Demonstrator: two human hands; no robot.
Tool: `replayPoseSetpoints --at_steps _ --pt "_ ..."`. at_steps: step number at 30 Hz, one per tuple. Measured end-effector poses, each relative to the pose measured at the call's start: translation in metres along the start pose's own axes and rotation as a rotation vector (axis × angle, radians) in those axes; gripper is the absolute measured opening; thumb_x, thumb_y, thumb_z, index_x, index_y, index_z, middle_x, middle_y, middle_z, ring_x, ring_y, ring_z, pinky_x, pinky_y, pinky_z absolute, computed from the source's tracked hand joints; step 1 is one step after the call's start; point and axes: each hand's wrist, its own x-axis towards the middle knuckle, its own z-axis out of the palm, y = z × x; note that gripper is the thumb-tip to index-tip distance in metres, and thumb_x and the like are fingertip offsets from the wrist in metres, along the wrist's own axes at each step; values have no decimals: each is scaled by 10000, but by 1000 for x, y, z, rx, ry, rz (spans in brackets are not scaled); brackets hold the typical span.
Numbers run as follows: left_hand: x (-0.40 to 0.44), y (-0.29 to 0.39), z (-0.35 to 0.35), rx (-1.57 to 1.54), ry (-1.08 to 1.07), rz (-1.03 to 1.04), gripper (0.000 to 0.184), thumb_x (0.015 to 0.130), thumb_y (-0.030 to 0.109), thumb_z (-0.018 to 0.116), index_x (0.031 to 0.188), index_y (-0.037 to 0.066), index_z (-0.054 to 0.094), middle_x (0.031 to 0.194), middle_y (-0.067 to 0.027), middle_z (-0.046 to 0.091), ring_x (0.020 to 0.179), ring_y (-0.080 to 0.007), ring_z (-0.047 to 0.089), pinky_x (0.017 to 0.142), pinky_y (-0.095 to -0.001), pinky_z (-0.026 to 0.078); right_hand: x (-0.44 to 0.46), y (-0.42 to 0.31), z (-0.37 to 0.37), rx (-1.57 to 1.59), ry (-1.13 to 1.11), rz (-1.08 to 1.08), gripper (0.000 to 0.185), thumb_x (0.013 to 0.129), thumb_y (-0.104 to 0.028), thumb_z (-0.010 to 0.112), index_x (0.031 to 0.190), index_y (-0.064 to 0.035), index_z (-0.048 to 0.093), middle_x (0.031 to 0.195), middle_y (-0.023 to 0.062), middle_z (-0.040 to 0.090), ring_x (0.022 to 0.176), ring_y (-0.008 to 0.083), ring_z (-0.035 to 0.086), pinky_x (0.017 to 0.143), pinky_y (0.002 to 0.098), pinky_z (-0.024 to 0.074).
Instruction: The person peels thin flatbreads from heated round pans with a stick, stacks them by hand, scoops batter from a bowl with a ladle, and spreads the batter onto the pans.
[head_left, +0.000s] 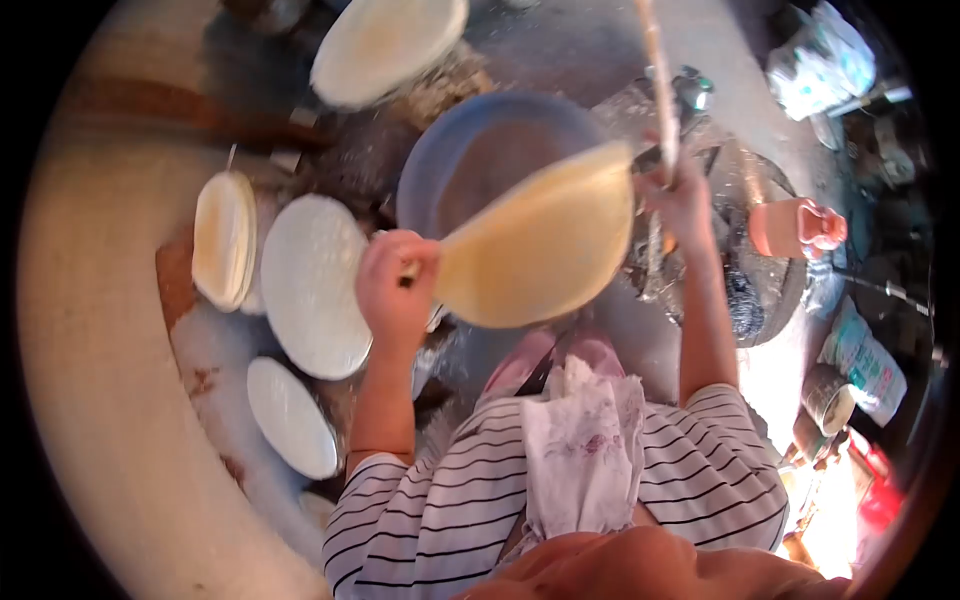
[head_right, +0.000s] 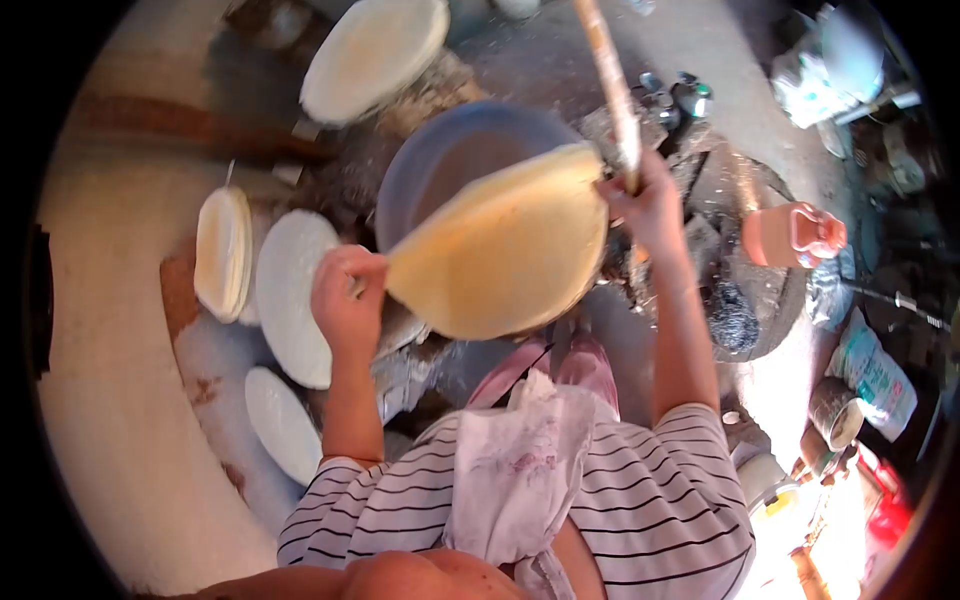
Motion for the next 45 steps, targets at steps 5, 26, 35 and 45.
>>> replayPoseSetpoints --at_steps 5,26,35,45 --pt "-50 36 -64 -158 -17 76 220 625 -68 713 778 46 603 792 -104 596 733 -227 592 676 -317 480 -26 -4 -31 69 -256 -224 307 679 103 628 969 12 584 845 94 653 613 101 576 524 196 465" --pt "241 -219 -132 288 252 444 109 788 85 656 883 45 620 904 -62 661 848 -214 623 763 -296 488 266 -176 199 99 -398 -391 90 807 49 498 825 -39 499 1087 135 642 937 156 627 826 308 547" --pt "205 -392 56 413 -12 292 122 725 75 634 847 82 629 937 -62 603 947 -307 537 828 -404 467 354 19 294 -39 -104 -180 108 796 -41 627 880 -18 691 858 81 692 809 161 635 752 294 481" --pt "151 -258 -18 260 72 136 305 830 56 593 1132 88 625 1075 -114 581 1050 -293 528 861 -371 446 275 -37 221 -200 -307 -52 245 750 -83 513 893 -2 695 917 112 688 908 235 621 844 344 453"
